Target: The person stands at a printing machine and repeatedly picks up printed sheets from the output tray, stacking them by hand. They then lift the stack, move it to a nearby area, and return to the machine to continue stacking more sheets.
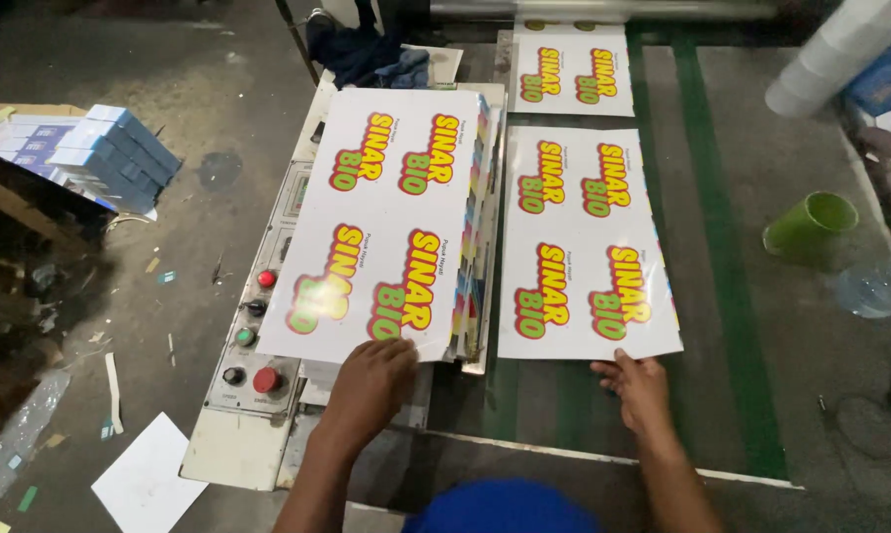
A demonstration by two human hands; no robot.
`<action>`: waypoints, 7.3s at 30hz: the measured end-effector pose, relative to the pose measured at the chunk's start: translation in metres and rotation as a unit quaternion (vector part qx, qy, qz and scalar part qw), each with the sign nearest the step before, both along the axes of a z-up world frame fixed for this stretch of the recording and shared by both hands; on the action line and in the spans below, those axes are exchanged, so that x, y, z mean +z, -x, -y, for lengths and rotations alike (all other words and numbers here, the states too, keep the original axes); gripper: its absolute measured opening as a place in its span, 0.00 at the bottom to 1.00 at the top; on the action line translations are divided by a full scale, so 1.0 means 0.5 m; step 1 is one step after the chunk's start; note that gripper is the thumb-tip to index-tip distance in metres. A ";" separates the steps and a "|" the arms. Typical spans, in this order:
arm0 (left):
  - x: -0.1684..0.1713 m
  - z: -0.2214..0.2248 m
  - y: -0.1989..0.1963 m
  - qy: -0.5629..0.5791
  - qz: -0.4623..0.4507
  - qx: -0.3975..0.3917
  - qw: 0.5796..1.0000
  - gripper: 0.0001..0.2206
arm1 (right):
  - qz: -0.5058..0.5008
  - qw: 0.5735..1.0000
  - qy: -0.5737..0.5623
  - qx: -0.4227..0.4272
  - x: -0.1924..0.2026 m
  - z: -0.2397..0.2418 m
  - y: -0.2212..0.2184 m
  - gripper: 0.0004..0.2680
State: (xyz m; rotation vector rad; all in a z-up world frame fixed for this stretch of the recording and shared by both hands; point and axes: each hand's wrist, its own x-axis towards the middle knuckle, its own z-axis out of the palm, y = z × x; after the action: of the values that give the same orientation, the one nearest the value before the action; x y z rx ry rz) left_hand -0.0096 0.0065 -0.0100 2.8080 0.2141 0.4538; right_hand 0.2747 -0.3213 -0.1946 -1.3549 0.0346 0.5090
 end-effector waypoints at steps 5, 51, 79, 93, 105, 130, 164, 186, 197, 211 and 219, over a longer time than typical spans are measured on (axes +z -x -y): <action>0.037 0.010 -0.014 0.042 0.005 0.030 0.999 0.06 | -0.018 1.000 0.007 0.024 -0.004 -0.081 -0.093 0.09; 0.059 0.020 -0.004 -0.021 0.016 0.002 1.000 0.26 | -0.031 0.996 0.056 -0.054 0.015 0.113 0.073 0.10; 0.088 -0.052 0.013 0.077 -0.045 -0.001 0.996 0.08 | 0.019 0.994 0.108 -0.020 0.005 -0.013 -0.106 0.11; 0.124 0.008 0.016 0.020 0.309 0.121 0.943 0.08 | 0.009 0.995 0.086 0.057 0.067 -0.010 0.061 0.18; -0.064 0.247 -0.062 0.001 0.095 -0.151 0.984 0.13 | -0.133 0.977 -0.049 0.161 -0.053 -0.056 0.220 0.12; 0.017 -0.004 0.008 0.005 0.044 -0.001 0.999 0.05 | -0.018 0.989 0.123 -0.078 -0.048 0.310 0.161 0.07; 0.078 -0.038 0.013 0.083 0.200 0.134 0.967 0.05 | 0.019 0.997 0.072 -0.011 0.074 -0.017 -0.088 0.14; -0.008 0.223 -0.046 -0.001 0.098 -0.134 0.986 0.14 | -0.075 0.985 -0.069 0.140 0.087 -0.006 0.219 0.09; 0.031 0.020 0.005 -0.059 0.049 -0.018 0.997 0.22 | -0.015 0.997 0.046 -0.063 0.025 0.242 0.166 0.08; 0.040 -0.003 0.009 -0.031 0.025 0.030 0.999 0.06 | 0.016 0.980 0.158 -0.122 -0.010 0.291 0.174 0.06; 0.085 -0.013 0.030 0.042 -0.022 -0.024 0.999 0.07 | -0.028 0.994 -0.026 -0.105 -0.004 0.256 0.126 0.04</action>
State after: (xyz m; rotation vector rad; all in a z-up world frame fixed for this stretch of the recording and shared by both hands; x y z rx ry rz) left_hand -0.0244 0.0131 0.0325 2.7363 0.1713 0.3634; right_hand 0.2118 -0.4494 -0.1965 -1.2690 0.2067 0.3666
